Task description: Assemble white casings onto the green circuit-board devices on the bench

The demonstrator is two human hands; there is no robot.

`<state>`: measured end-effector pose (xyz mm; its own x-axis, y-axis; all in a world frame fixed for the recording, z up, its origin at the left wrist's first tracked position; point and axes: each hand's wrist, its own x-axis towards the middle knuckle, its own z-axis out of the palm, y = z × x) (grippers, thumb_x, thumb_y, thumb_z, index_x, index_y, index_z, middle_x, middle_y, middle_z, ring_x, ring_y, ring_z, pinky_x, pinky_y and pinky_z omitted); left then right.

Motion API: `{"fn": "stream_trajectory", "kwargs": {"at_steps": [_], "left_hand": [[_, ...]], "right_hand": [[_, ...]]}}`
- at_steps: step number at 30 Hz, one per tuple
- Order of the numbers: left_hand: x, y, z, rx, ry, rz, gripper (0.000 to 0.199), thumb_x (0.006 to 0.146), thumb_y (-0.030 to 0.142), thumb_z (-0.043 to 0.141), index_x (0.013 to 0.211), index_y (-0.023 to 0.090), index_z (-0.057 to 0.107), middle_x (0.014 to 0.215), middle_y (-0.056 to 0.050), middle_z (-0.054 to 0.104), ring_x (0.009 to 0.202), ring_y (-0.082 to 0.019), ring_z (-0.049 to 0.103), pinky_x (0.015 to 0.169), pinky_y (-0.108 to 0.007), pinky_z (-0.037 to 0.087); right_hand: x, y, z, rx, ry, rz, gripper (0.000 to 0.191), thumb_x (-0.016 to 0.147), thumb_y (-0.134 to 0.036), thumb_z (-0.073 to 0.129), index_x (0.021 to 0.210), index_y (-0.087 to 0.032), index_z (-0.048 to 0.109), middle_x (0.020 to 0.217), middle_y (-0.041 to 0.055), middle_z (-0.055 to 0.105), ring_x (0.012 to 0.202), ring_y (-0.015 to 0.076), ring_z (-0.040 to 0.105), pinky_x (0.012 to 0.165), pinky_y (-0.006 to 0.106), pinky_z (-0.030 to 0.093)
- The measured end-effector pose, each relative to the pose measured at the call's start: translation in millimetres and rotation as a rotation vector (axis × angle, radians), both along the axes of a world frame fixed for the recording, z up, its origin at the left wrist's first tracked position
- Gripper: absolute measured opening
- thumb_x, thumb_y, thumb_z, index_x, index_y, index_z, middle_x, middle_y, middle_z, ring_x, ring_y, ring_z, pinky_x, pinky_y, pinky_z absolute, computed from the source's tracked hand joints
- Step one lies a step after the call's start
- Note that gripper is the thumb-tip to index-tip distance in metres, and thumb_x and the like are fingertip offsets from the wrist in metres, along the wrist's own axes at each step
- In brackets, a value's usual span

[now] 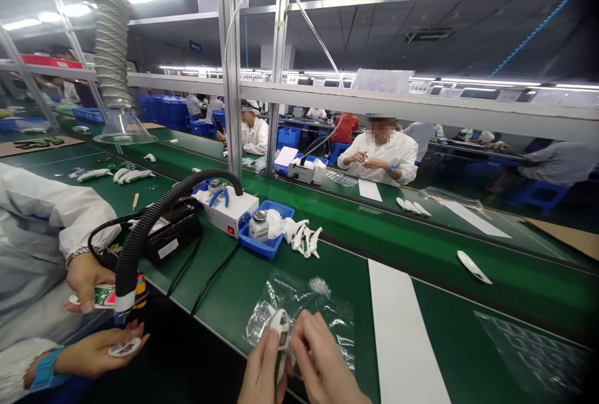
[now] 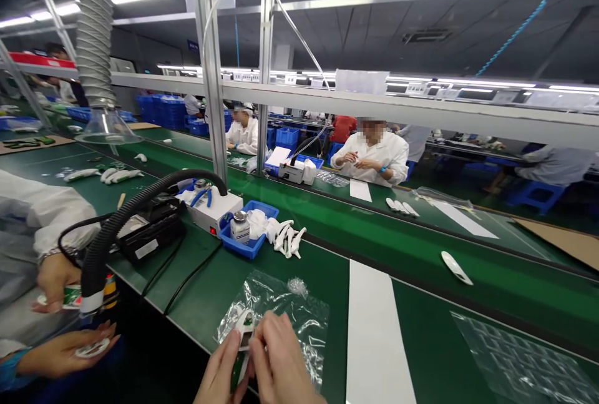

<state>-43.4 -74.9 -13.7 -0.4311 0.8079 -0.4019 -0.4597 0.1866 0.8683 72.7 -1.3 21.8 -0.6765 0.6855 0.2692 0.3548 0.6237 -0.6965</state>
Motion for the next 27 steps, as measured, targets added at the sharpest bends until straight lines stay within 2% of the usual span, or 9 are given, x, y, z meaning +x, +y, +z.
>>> {"fn": "stream_trajectory", "kwargs": {"at_steps": [2,4,7,9,12,14,18,24,27], "left_hand": [[3,9,3.8,-0.041,-0.041,-0.032,0.061,0.065,0.06,0.071,0.11,0.02,0.062,0.07,-0.002,0.065,0.053,-0.014,0.058,0.045,-0.021,0.04],[2,17,5.1,-0.061,-0.072,-0.048,0.06,0.066,0.062,0.069,0.11,0.021,0.061,0.065,0.001,0.061,0.046,-0.01,0.05,0.043,-0.02,0.035],[-9,26,3.1,-0.064,-0.118,-0.102,0.048,0.069,0.065,0.065,0.085,0.019,0.066,0.053,0.005,0.051,0.039,-0.006,0.037,0.039,-0.017,0.028],[-19,28,1.0,-0.039,-0.166,-0.162,0.053,0.074,0.069,0.057,0.07,0.016,0.063,0.043,0.006,0.039,0.036,-0.004,0.028,0.037,-0.016,0.024],[-26,31,-1.1,0.052,-0.3,-0.156,0.057,0.075,0.07,0.054,0.086,0.015,0.064,0.048,0.004,0.049,0.034,-0.004,0.031,0.034,-0.016,0.025],[-24,33,-1.7,0.096,-0.394,-0.124,0.061,0.071,0.069,0.06,0.1,0.015,0.061,0.06,0.001,0.06,0.033,-0.004,0.037,0.033,-0.017,0.027],[-14,38,-1.1,0.091,-0.414,-0.131,0.065,0.068,0.072,0.06,0.099,0.015,0.059,0.062,0.0,0.063,0.031,-0.005,0.04,0.031,-0.017,0.023],[-3,35,-1.2,-0.005,-0.157,-0.216,0.065,0.077,0.076,0.041,0.075,0.015,0.063,0.035,0.005,0.04,0.034,-0.008,0.03,0.037,-0.02,0.021],[1,31,-8.3,-0.095,-0.045,-0.061,0.051,0.077,0.066,0.054,0.096,0.02,0.064,0.059,-0.002,0.059,0.056,-0.017,0.052,0.045,-0.022,0.034]], "right_hand": [[3,15,4.8,-0.006,-0.045,-0.006,0.022,0.098,-0.027,0.032,0.079,-0.023,0.042,0.079,-0.001,0.052,0.072,0.0158,0.051,0.088,0.038,0.04],[6,34,7.2,0.012,-0.049,-0.053,0.024,0.098,-0.029,0.033,0.076,-0.023,0.042,0.074,-0.0021,0.051,0.068,0.0153,0.047,0.079,0.034,0.041],[15,66,7.0,-0.012,0.012,-0.135,0.027,0.097,-0.033,0.036,0.072,-0.022,0.042,0.069,-0.0035,0.047,0.063,0.0141,0.042,0.068,0.029,0.039],[22,86,4.9,-0.091,0.076,-0.182,0.029,0.095,-0.037,0.039,0.07,-0.022,0.041,0.066,-0.0041,0.044,0.06,0.0134,0.04,0.061,0.027,0.035],[28,104,-0.7,-0.173,0.126,-0.22,0.034,0.091,-0.044,0.044,0.065,-0.022,0.04,0.062,-0.0047,0.04,0.058,0.013,0.038,0.055,0.026,0.031],[26,104,-4.3,-0.219,0.125,-0.193,0.036,0.09,-0.047,0.045,0.064,-0.021,0.04,0.06,-0.005,0.039,0.057,0.0126,0.037,0.054,0.026,0.031],[12,78,-6.6,-0.402,0.127,-0.032,0.036,0.091,-0.049,0.045,0.068,-0.02,0.043,0.064,-0.0047,0.039,0.06,0.0124,0.036,0.056,0.026,0.031],[-4,53,-6.8,-0.508,0.189,0.055,0.04,0.092,-0.055,0.041,0.07,-0.021,0.042,0.065,-0.0036,0.045,0.062,0.0133,0.043,0.059,0.026,0.036],[-7,38,0.5,-0.414,0.134,0.025,0.034,0.095,-0.046,0.04,0.071,-0.022,0.041,0.061,-0.0036,0.049,0.061,0.0148,0.048,0.067,0.029,0.039]]}}
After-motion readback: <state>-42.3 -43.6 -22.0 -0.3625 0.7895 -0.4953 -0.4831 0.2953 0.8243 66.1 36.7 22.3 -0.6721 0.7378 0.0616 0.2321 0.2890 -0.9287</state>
